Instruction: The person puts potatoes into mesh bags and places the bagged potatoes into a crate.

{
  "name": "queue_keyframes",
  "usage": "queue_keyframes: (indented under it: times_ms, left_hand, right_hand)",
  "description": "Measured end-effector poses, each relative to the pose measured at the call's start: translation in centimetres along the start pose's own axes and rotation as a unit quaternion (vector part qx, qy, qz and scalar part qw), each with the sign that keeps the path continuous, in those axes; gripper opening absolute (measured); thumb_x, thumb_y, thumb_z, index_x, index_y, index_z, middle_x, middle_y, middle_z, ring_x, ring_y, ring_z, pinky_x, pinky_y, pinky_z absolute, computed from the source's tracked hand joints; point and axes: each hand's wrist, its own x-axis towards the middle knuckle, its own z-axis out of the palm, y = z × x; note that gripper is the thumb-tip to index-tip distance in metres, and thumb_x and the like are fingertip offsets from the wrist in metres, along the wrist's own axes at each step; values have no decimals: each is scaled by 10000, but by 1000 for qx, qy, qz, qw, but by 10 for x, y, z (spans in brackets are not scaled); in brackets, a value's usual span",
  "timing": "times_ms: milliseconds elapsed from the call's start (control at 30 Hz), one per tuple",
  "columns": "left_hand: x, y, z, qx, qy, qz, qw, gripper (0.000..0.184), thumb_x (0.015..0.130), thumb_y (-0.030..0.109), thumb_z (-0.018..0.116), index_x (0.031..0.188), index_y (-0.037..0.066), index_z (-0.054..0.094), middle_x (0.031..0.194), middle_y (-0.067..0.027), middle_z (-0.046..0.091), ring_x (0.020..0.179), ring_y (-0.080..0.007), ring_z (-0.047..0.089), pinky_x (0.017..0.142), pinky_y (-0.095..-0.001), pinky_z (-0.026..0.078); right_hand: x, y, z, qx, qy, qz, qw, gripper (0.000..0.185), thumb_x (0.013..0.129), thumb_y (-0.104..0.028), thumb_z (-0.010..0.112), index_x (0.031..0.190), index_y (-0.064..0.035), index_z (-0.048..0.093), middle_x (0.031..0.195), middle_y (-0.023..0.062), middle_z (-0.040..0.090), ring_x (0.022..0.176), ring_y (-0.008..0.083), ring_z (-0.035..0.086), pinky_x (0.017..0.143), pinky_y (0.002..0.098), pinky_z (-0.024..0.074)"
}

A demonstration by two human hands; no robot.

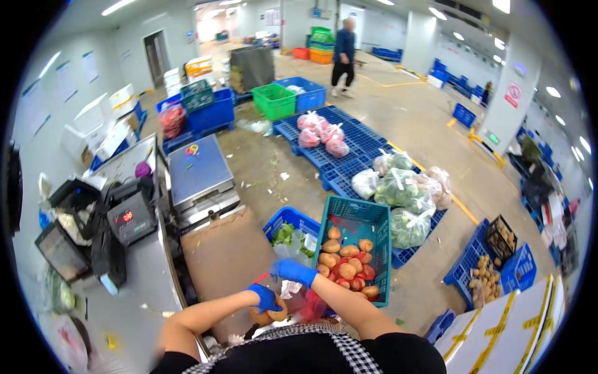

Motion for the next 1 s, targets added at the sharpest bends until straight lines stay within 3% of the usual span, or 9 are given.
queue_keyframes:
  times_ms: [133,233,333,467,567,700,800,933,1000]
  left_hand:
    - [-31,-2,38,-268,152,140,941,392,819,448,523,784,81,655,763,-119,641,718,-239,602,758,-357,453]
    - [-56,22,65,-101,395,25,913,343,846,394,476,753,107,637,721,-133,628,685,-283,609,660,-399,475]
    - [-75,58,73,-38,429,-8,903,279,825,356,509,757,109,618,686,-160,601,634,-333,589,569,-443,468]
    - [-88,66,73,-31,556,26,830,286,808,379,531,706,120,598,625,-131,587,551,-327,577,507,-421,461]
    - [-107,70,61,71,520,66,849,269,805,364,545,713,117,602,622,-131,588,542,-313,578,498,-406,462]
    - [-94,43,71,-120,540,6,833,297,814,324,566,646,83,606,572,-128,589,480,-227,562,458,-333,436]
    - [-83,34,70,-682,386,2,621,326,839,341,544,690,62,620,588,-80,605,470,-143,530,453,-257,404]
    - [-66,27,68,-761,319,70,560,224,835,238,573,785,26,629,695,-58,632,511,-88,503,451,-204,346]
    - [-50,0,80,-847,283,165,420,215,819,149,549,923,-37,577,830,-122,636,708,-181,595,593,-244,466]
  right_hand:
    - [-8,28,31,-107,-48,-111,987,227,782,-246,565,797,-36,650,725,125,622,660,226,574,632,337,461]
    - [-14,27,39,-81,-29,-125,988,236,799,-270,565,750,-52,642,724,121,621,640,246,571,622,344,464]
    - [-20,-3,24,-32,-67,16,997,231,788,-268,582,754,-50,652,704,78,630,648,175,577,634,317,469]
    - [-33,-24,13,42,-126,-34,991,195,775,-225,601,759,-39,658,703,60,635,665,137,577,642,286,466]
    - [-28,-23,14,23,-101,-45,994,191,779,-227,601,795,-44,652,742,50,629,691,123,563,658,267,454]
    - [-60,-77,-3,9,-30,-22,999,219,797,-242,587,841,-35,641,753,43,615,703,112,552,662,265,448]
    - [-83,-54,12,-50,5,-76,996,247,794,-265,592,855,-27,615,764,117,610,662,161,547,652,294,447]
    - [-113,-64,33,26,93,-93,991,224,810,-220,568,934,-33,572,784,139,592,691,204,578,632,337,460]
    - [-113,-48,42,-49,129,-109,984,199,815,-175,544,964,-45,554,761,131,578,682,224,585,622,337,464]
